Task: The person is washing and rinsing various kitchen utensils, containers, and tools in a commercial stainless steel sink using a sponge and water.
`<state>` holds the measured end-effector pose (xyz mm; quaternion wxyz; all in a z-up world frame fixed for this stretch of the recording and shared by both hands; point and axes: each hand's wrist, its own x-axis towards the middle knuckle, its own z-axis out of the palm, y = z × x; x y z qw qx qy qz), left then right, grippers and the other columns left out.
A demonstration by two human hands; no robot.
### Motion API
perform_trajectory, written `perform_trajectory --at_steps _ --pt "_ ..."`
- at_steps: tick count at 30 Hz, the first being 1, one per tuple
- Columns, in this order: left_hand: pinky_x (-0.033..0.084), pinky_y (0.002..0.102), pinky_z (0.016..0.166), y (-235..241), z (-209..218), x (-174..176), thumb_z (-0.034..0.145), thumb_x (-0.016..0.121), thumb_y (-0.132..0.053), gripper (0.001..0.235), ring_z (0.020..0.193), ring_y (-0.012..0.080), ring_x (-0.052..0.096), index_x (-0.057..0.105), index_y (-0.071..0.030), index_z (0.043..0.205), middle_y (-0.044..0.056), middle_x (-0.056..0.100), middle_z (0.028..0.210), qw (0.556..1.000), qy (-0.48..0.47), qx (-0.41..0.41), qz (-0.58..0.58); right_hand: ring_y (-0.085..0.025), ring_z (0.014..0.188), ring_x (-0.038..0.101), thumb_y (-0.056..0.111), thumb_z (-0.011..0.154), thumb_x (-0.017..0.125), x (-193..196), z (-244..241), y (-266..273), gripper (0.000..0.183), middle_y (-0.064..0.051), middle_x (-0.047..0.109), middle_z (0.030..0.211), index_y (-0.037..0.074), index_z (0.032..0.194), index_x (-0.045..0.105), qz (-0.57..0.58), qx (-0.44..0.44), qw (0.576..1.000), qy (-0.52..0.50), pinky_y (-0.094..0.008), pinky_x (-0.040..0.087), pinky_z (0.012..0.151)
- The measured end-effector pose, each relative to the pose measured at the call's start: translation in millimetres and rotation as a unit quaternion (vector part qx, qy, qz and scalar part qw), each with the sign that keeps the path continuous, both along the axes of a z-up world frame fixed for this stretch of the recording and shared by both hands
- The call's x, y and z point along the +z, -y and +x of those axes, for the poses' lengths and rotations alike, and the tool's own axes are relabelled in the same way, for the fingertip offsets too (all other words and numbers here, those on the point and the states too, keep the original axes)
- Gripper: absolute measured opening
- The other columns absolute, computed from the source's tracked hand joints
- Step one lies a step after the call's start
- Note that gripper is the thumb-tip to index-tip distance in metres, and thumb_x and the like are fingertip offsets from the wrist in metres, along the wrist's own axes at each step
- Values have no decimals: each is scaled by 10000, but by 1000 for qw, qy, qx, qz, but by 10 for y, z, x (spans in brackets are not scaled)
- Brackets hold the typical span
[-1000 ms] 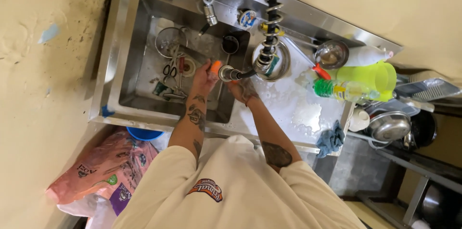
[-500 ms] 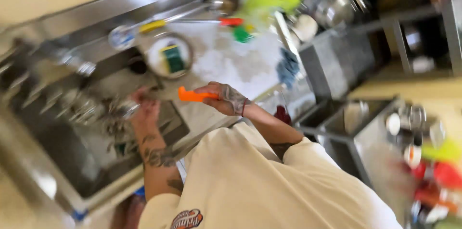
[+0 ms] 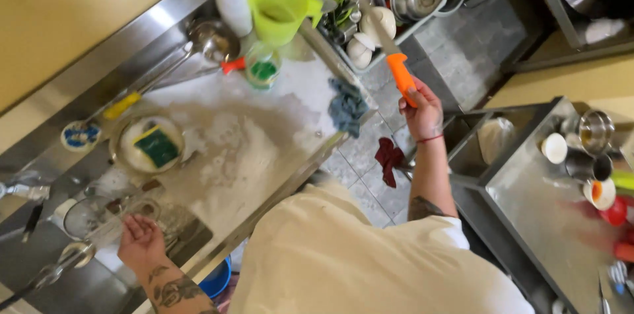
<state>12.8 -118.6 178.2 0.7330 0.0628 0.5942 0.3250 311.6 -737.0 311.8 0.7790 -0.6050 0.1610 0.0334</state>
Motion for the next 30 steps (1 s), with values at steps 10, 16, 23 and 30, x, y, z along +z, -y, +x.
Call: perform_trajectory --at_steps 10,16,23,30 --pt "570 292 763 1215 578 -7 941 642 -109 208 870 190 697 679 -98 1146 33 704 992 998 -62 -17 -17 -149 606 582 158 881 625 -1696 2396 429 341 -64 639 796 17 1185 692 -57 -104 989 -92 -280 475 582" --pt "568 257 754 1664 675 486 1017 573 -162 168 843 170 673 680 -108 1135 13 685 947 990 -137 -7 28 -202 506 626 112 785 561 -2701 3835 107 230 -146 626 620 -58 877 685 -47 -72 991 -105 -295 537 460" --pt "598 267 769 1825 165 449 1006 535 -227 403 899 178 682 640 -106 1377 28 688 1114 982 -176 51 44 -139 586 607 211 857 482 -1772 3457 -223 542 -81 695 743 113 1368 632 -238 -12 948 -210 -277 508 541" --pt "570 263 716 1962 216 327 1049 503 -209 390 807 155 655 567 -100 1418 19 679 991 979 -199 33 27 -294 909 690 298 897 507 -1642 2998 81 563 -166 643 1233 20 1382 576 -381 111 909 -123 -403 651 620"
